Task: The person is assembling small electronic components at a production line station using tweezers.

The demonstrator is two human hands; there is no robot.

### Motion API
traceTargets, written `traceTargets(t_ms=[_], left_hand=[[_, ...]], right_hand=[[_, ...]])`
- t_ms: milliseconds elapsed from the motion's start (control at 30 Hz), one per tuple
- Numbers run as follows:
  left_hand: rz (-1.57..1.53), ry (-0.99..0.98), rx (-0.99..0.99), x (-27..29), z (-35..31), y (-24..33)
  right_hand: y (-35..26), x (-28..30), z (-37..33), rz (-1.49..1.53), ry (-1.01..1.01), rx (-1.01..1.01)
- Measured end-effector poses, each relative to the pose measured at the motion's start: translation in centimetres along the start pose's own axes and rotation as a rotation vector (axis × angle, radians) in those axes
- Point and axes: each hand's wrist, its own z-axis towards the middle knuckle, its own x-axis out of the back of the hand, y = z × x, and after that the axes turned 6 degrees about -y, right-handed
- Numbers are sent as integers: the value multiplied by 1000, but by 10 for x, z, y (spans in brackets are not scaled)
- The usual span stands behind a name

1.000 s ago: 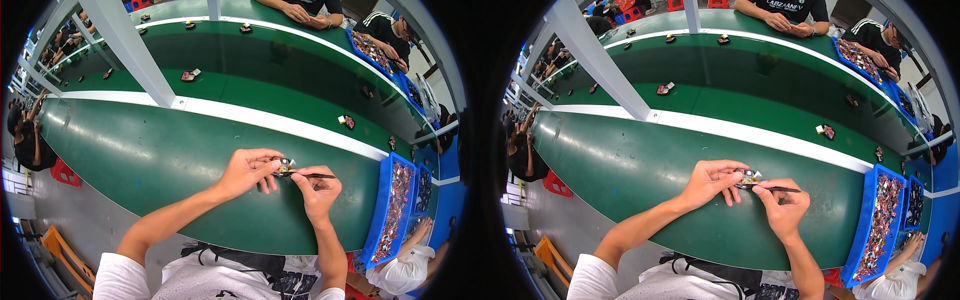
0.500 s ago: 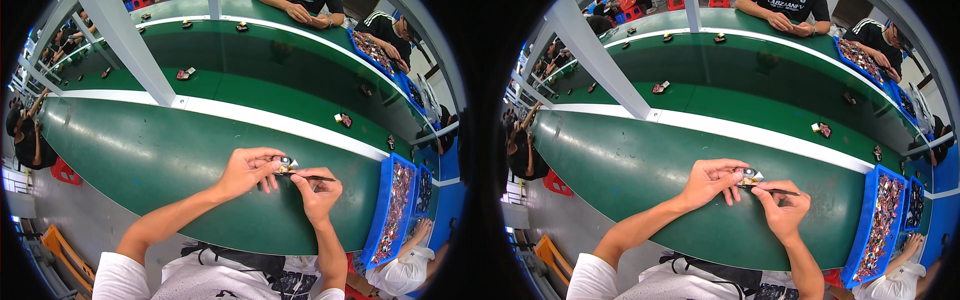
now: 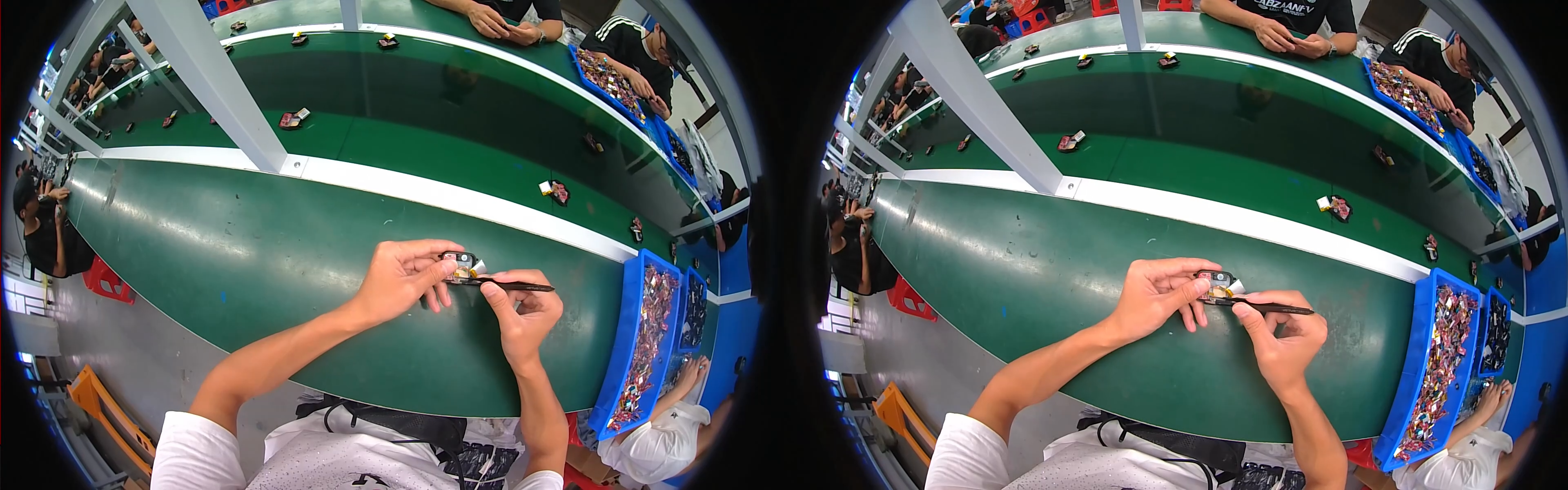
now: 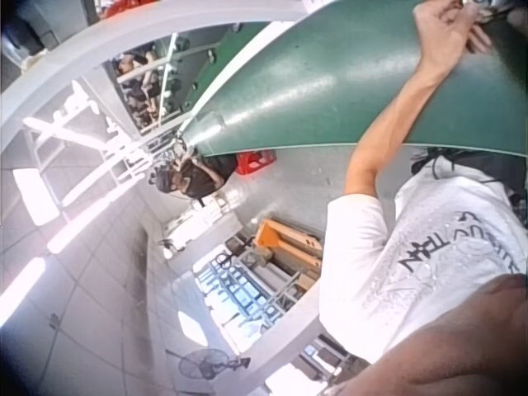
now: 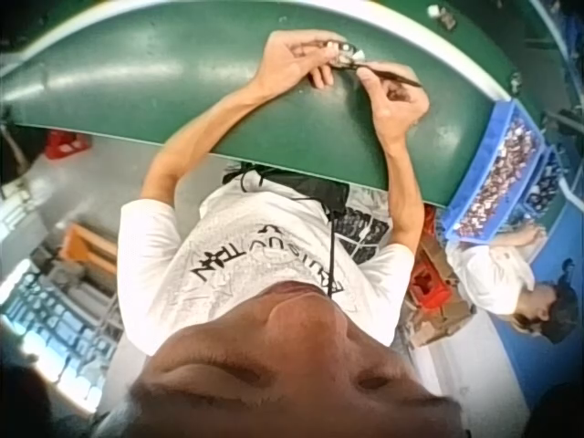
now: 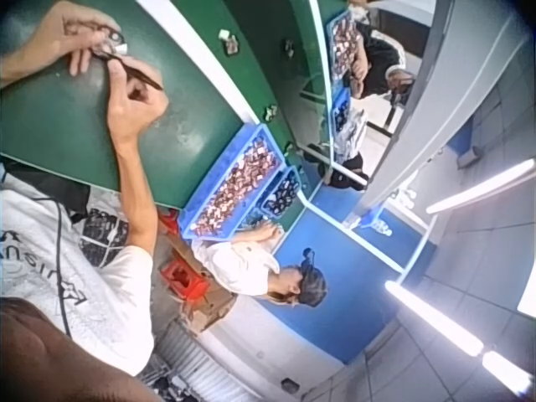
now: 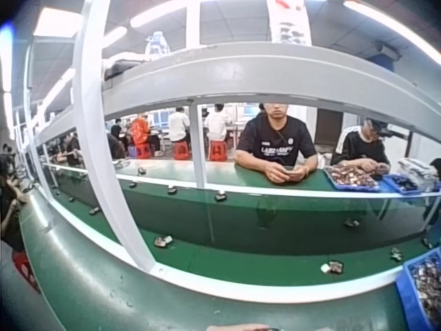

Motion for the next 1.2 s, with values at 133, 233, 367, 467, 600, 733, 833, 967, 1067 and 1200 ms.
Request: traceTargets(t_ms=[133,233,367,467,600,733,833,967,1067,1200], left_hand=[[-1,2,5,0,0,1],[4,1,9,1,-1,1],[7,-2,18,0,0,1],[6,-2,13,-1,0,0],[8,-15,29,0,0,1],[3,-17,54,-1,0,1],[3,-20,63,-2,1,0],[18,-23,71,-7,2,0],[31,-13,105,-9,2,-1],[123,-22,87,-10,3,-4]], right_hand=[[-1,3,2,-71,-61,37],[0,2,2,-134,-98,78],[3,3,3,-153,-114,138],[3,3,3,-159,-125,178],[2,1,4,-173,-128,213],[4,4,4,-189,-149,228],[2,7,3,-205,-149,207],[-1,11,2,-241,-173,184],[3,11,0,-247,-159,234],[0,11,-2,-268,-176,232]])
